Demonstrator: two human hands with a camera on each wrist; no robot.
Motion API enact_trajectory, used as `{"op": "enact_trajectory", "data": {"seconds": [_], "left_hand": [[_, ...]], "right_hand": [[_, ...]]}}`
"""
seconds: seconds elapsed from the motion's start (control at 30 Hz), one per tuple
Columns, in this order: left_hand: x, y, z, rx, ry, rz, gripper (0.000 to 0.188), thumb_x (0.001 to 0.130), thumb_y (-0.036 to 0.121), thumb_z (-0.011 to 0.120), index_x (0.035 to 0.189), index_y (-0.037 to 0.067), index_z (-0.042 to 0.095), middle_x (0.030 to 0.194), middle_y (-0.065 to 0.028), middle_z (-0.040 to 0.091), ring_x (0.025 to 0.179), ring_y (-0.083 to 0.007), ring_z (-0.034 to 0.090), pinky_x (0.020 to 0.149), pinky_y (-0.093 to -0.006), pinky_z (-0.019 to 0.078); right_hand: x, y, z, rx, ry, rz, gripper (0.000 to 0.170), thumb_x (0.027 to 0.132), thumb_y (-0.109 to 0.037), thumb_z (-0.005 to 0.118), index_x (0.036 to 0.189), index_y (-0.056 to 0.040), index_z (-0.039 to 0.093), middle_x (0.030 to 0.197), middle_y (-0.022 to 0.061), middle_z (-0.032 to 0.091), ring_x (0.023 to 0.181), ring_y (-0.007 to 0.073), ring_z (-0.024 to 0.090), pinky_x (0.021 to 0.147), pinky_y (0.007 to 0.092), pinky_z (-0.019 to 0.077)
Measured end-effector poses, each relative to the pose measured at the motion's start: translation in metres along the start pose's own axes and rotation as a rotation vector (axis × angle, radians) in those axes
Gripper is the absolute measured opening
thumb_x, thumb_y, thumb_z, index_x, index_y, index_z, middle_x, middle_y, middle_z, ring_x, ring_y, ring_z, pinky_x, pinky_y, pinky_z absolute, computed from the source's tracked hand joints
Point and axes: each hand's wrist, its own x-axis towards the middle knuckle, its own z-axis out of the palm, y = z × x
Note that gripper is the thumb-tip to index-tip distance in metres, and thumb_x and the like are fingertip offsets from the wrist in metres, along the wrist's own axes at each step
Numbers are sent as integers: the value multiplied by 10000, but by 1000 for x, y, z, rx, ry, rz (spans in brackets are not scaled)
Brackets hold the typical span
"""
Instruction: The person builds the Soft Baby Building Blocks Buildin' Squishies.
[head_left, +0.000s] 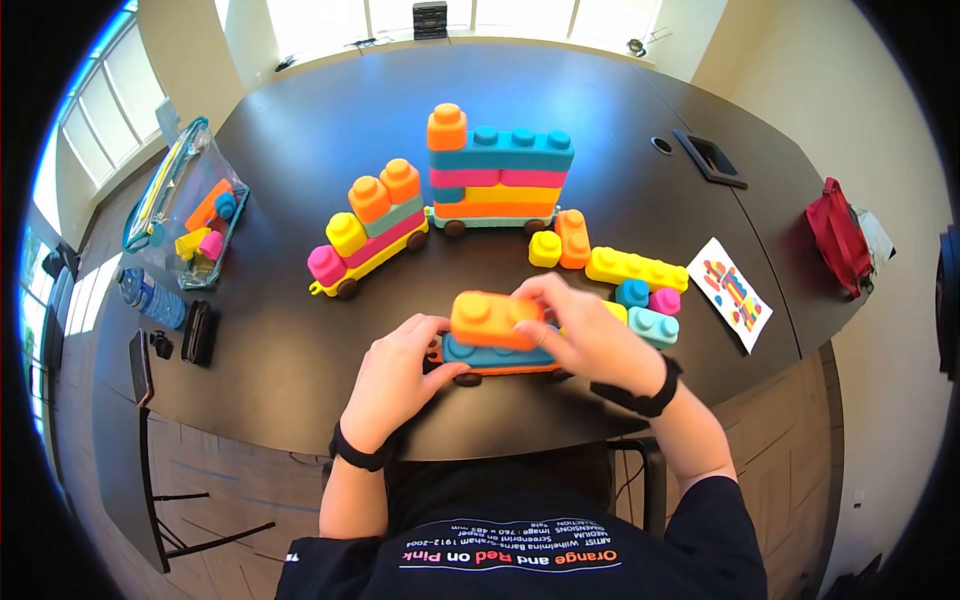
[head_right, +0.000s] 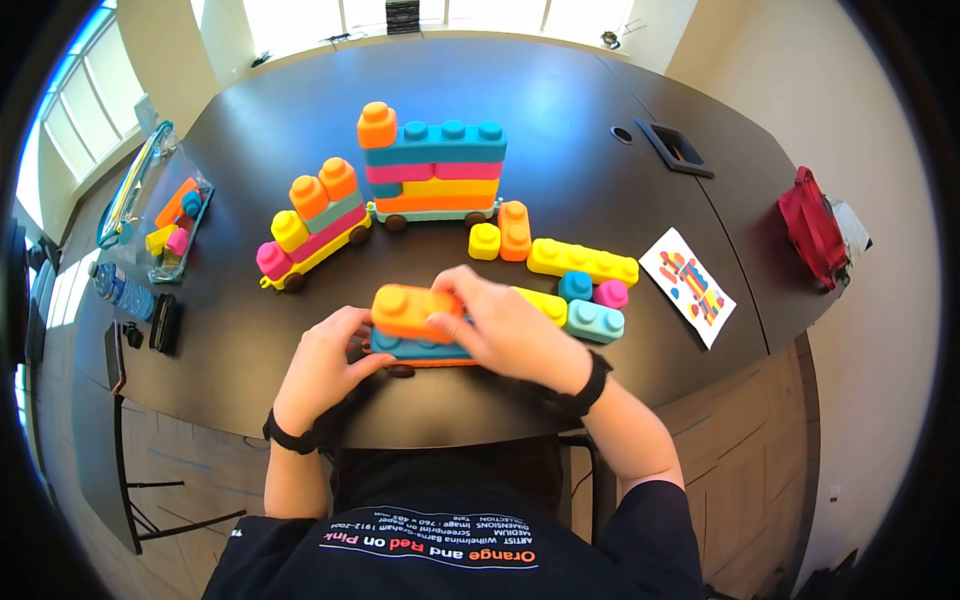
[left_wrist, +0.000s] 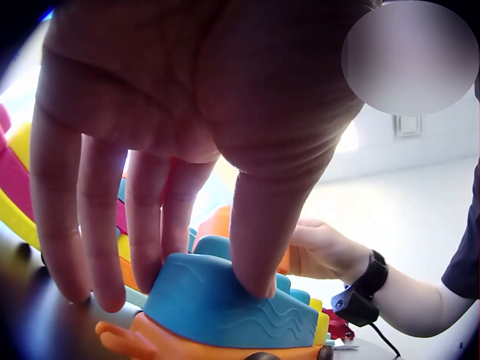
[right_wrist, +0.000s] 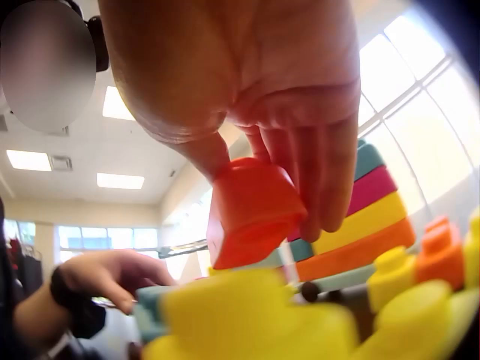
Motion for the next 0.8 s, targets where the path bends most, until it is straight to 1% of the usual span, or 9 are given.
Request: {"op": "enact_trajectory", "data": {"seconds": [0.07,0.13,0.23,0.33,0.4,0.53,0.63,0.73,0.8], "left_hand": [[-1,0,1,-10,6,5,520,828,102,890,1275,23,636,1102,-147,726,997,-307,763,866,-379,623],[-2,4,1,-138,12,-112,676,829,69,886,1412,32,546,1148,-178,727,1019,-319,764,893,-387,628],[-4,3,1,-143,11,-73,808,821,115,898,1504,63,470,1131,-166,735,993,-328,762,877,-417,619],[-3,-2,3,-141,3,-26,813,817,77,891,1513,62,469,1133,-170,732,1001,-340,760,904,-414,621],[-2,-1,4,-161,-1,-41,817,814,67,890,1514,59,467,1136,-172,730,1005,-344,758,910,-414,621],[-2,-1,2,-149,-14,-10,840,799,91,901,1518,70,466,1150,-176,721,1030,-357,739,923,-419,608],[0,13,0,-56,80,122,751,809,110,904,1456,35,530,1207,-168,721,1121,-344,722,992,-396,578],[7,17,-4,22,89,224,610,831,178,890,1356,32,618,1172,-159,713,1082,-360,700,957,-400,563],[7,22,-4,12,63,186,544,843,187,879,1308,28,644,1155,-160,705,1050,-364,696,928,-398,562]], "right_hand": [[-3,-2,13,37,-60,48,320,1039,-211,688,1274,-27,572,1054,180,688,938,345,710,838,390,559],[-3,-2,17,59,-48,70,326,1034,-197,692,1287,-33,567,1062,184,692,939,361,702,840,391,558],[-3,2,16,62,-62,55,319,1032,-181,690,1296,-42,577,1073,176,697,946,348,705,850,393,554],[-3,7,16,73,-89,13,334,1015,-178,713,1301,-47,600,1115,165,702,985,341,708,877,395,556],[-3,16,22,60,-12,-165,322,996,-228,737,1240,-50,625,1063,172,714,985,374,708,844,421,572],[-2,14,20,4,-25,-145,339,979,-228,758,1247,-53,645,1072,164,719,982,360,712,850,418,576],[-2,12,20,-10,-22,-131,341,977,-220,760,1252,-53,648,1075,162,719,982,356,711,850,419,576],[-1,10,17,26,-31,-134,346,976,-214,756,1259,-48,646,1079,163,718,1002,361,706,863,425,573],[3,11,8,89,-161,-83,345,987,-181,745,1291,-50,648,1205,153,713,1122,340,686,954,413,554]]}}
